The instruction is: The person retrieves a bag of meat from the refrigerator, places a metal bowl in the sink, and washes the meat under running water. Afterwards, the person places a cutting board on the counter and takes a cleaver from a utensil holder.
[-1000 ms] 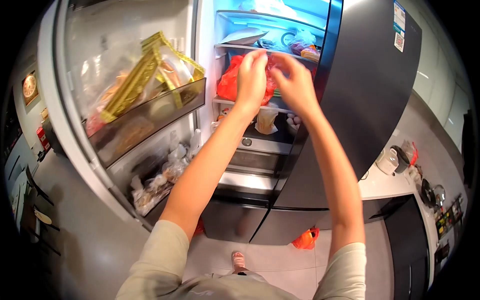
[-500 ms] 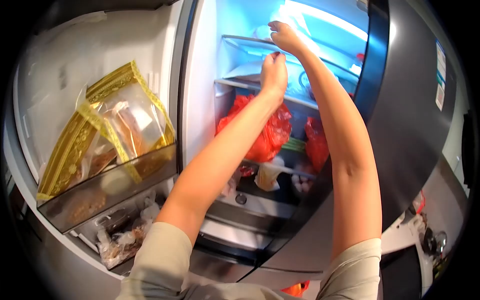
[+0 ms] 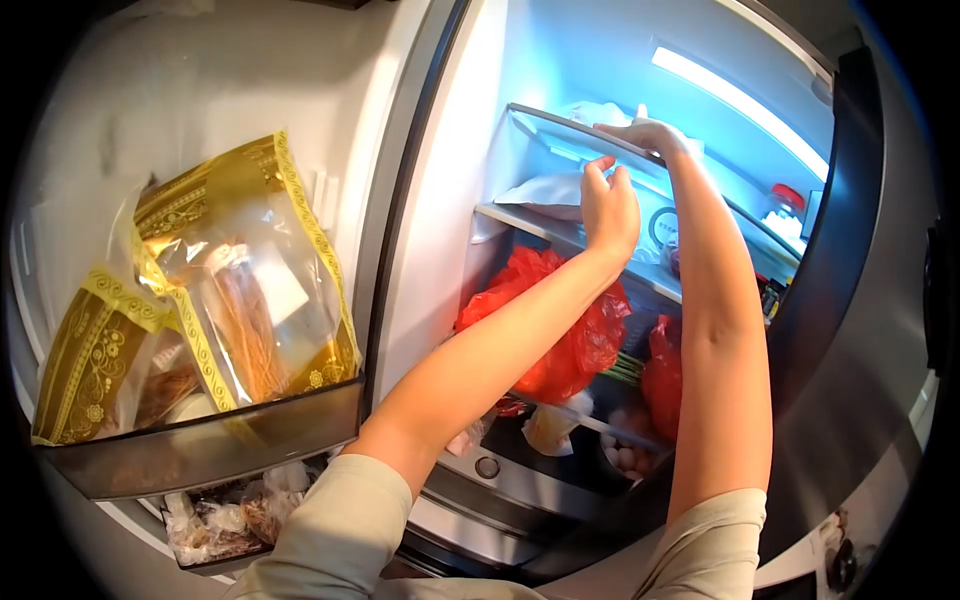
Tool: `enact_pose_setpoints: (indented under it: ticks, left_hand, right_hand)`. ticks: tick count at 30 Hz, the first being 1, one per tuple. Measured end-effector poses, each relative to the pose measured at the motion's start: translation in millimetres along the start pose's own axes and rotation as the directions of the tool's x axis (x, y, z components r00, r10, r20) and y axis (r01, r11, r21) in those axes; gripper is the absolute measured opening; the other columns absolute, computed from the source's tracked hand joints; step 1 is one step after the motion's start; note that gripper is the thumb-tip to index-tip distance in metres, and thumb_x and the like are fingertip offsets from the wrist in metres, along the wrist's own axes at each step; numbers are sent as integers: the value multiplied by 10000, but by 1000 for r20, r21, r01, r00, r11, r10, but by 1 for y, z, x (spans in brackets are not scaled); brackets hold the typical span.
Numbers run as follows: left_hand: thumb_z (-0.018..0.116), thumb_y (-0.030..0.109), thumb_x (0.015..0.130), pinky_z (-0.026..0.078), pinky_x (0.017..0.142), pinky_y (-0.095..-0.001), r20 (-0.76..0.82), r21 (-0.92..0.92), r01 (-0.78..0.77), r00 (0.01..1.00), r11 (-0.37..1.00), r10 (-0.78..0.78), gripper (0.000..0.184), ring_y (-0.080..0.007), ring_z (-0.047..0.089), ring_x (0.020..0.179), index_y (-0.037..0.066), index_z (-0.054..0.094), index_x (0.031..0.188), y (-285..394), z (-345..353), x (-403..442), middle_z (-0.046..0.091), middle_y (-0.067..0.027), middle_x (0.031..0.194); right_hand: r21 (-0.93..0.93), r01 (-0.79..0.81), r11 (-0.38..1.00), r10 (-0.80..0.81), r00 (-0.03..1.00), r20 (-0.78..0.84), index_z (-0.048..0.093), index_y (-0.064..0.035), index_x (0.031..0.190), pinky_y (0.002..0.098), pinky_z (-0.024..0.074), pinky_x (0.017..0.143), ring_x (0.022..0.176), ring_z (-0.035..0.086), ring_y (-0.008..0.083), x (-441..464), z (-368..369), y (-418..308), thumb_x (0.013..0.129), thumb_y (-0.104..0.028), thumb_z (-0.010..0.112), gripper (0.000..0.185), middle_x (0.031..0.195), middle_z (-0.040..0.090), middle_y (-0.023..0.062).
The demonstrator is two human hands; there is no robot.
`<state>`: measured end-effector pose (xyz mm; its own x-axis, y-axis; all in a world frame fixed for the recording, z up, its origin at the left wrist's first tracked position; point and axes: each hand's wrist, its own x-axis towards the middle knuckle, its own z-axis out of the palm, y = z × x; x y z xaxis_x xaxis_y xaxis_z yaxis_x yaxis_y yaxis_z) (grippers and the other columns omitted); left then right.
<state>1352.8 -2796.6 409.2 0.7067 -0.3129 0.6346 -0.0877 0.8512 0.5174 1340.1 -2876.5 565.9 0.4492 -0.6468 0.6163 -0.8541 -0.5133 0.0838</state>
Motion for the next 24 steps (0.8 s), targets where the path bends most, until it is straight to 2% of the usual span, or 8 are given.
enact_pose_setpoints:
  ticks: [4, 5, 8, 9, 12, 16, 18, 24]
  left_hand:
    - [426, 207, 886, 405, 816, -354, -14, -42, 53, 998, 998, -53, 351, -262, 530, 901, -43, 466, 1130, 9, -8, -6, 527, -189, 1046]
    - [426, 208, 888, 405, 817, -351, -22, -55, 60, 998, 997, -61, 348, -260, 530, 901, -38, 467, 1130, 12, -10, -8, 527, -184, 1050]
    - [433, 214, 887, 410, 815, -336, -47, -80, 56, 997, 995, -60, 342, -241, 527, 894, -28, 478, 1124, 14, -15, -15, 533, -170, 1052]
    - [436, 219, 886, 411, 814, -331, -51, -94, 62, 996, 994, -67, 344, -232, 525, 891, -28, 480, 1121, 11, -16, -14, 535, -166, 1052]
    - [447, 236, 883, 412, 808, -316, -46, -168, 92, 994, 981, -101, 350, -206, 521, 888, -27, 489, 1110, -6, -14, -7, 540, -151, 1046]
    - [467, 279, 886, 393, 850, -331, 75, -326, 201, 980, 924, -187, 384, -213, 504, 975, 14, 462, 1165, 3, -16, -17, 503, -113, 1095]
    - [474, 283, 896, 369, 932, -367, 181, -385, 273, 959, 882, -217, 434, -258, 479, 1106, 28, 407, 1242, 18, -21, -29, 449, -123, 1207]
    - [488, 299, 895, 358, 969, -386, 253, -457, 289, 949, 841, -189, 551, -289, 463, 1155, -4, 323, 1325, 61, -35, -68, 389, -172, 1331]
  right_hand:
    - [28, -3, 1000, 1, 996, 88, 527, -94, 1259, 386, 339, 996, 1204, 452, 304, 17, 5, 4, 690, -711, 536, 839, 1257, 539, 115]
    - [58, -5, 998, 4, 1000, 24, 617, -138, 1147, 378, 385, 952, 1141, 509, 288, 19, 8, 6, 763, -630, 530, 630, 1206, 572, 106]
    - [379, 116, 918, -59, 985, -159, 637, -46, 1041, 368, 474, 721, 818, 613, 245, 12, 6, 14, 778, -498, 625, 523, 889, 653, 118]
    - [414, 132, 901, -37, 973, -229, 635, -39, 951, 324, 471, 673, 757, 612, 216, 16, 7, 17, 826, -378, 610, 362, 801, 641, 101]
    - [397, 223, 890, 5, 867, -498, 620, -25, 910, 324, 475, 683, 743, 609, 209, 15, 1, 31, 854, -338, 571, 322, 773, 632, 98]
    - [469, 230, 853, 117, 791, -601, 619, -12, 974, 390, 467, 768, 821, 610, 307, -10, -31, 30, 849, -360, 532, 379, 901, 641, 177]
    - [533, 191, 825, 111, 868, -483, 618, -14, 1003, 387, 470, 793, 879, 606, 329, -45, -60, 24, 841, -378, 522, 410, 979, 631, 196]
    - [602, 359, 714, 85, 809, -582, 611, -9, 1075, 336, 480, 752, 832, 620, 255, -88, -89, 24, 856, -323, 551, 387, 919, 636, 160]
